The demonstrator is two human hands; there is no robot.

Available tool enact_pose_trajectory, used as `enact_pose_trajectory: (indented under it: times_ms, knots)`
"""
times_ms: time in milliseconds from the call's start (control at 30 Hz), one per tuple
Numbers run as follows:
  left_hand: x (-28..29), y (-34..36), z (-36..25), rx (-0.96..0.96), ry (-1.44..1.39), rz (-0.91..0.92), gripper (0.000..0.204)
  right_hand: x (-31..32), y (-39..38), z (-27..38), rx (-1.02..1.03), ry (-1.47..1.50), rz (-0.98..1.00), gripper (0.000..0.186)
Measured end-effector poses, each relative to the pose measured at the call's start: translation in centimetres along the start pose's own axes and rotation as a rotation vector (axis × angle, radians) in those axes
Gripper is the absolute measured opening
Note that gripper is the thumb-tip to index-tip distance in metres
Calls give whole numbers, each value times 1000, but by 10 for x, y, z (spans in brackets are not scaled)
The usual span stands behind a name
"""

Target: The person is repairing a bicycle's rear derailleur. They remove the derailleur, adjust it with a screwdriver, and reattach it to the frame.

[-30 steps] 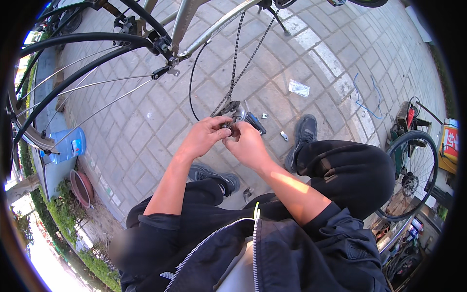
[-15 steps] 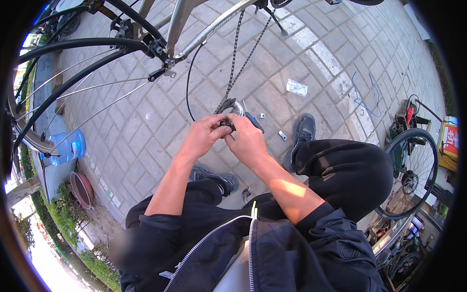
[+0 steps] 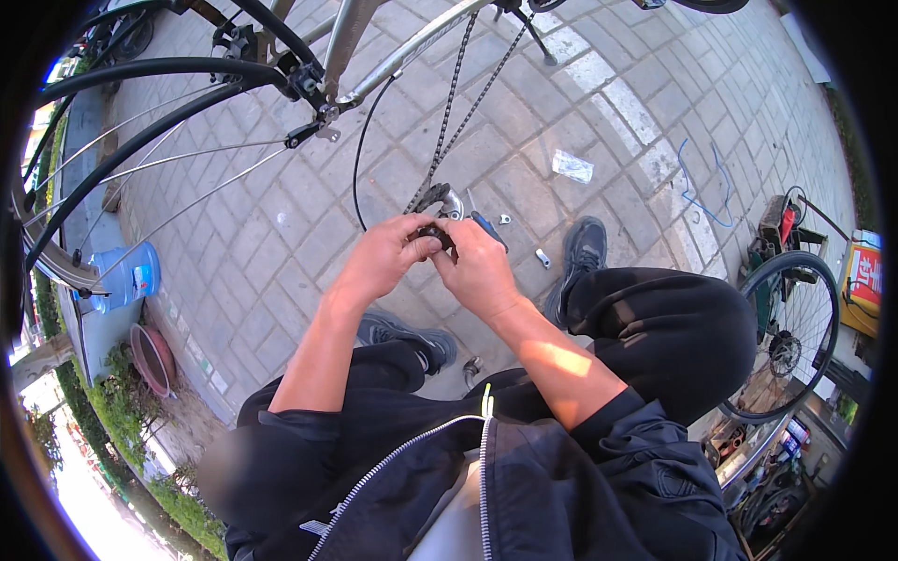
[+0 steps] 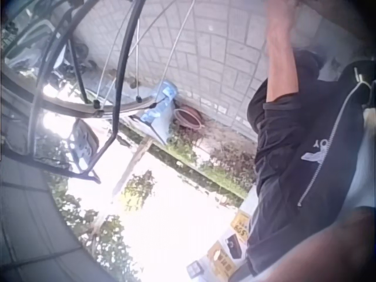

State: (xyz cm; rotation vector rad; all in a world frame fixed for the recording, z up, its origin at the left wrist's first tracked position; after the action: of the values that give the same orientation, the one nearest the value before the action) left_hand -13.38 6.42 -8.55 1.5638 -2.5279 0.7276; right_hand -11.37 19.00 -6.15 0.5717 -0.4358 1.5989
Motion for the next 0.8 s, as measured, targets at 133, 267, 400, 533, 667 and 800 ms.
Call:
enact_pose_trajectory:
  times_ms: [133, 267, 400, 533, 667, 800]
  knots:
    - [4, -6, -5, -45, 148, -83, 35, -5, 0, 0, 31, -10, 19, 33]
    - [5, -9, -7, -8, 228, -121, 35, -14, 4, -4, -30, 41, 114, 32]
    - [4, -6, -2, 99, 313, -63, 38, -20, 9, -6, -112, 146, 203, 30]
    - [4, -6, 11, 91, 139, -35, 40, -23, 10, -13, -188, 168, 240, 32]
    - [-3, -5, 33, 238, -200, 28, 41, -20, 9, -15, -225, 177, 216, 33]
    - [-4, -3, 36, 193, -108, -4, 40, -22, 8, -20, -210, 181, 210, 35]
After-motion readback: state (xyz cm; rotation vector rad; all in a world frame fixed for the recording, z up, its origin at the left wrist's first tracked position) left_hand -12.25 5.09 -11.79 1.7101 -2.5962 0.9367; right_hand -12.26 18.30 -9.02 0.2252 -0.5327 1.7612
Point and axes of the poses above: each hand's wrist, its own y-axis towards the middle knuckle, its own x-axis out of the back of the hand, z = x × y, the point moved 10 cm from there along y, towards the middle knuckle, and after that the axes turned 7 degrees about -y, right-handed, at the moved point
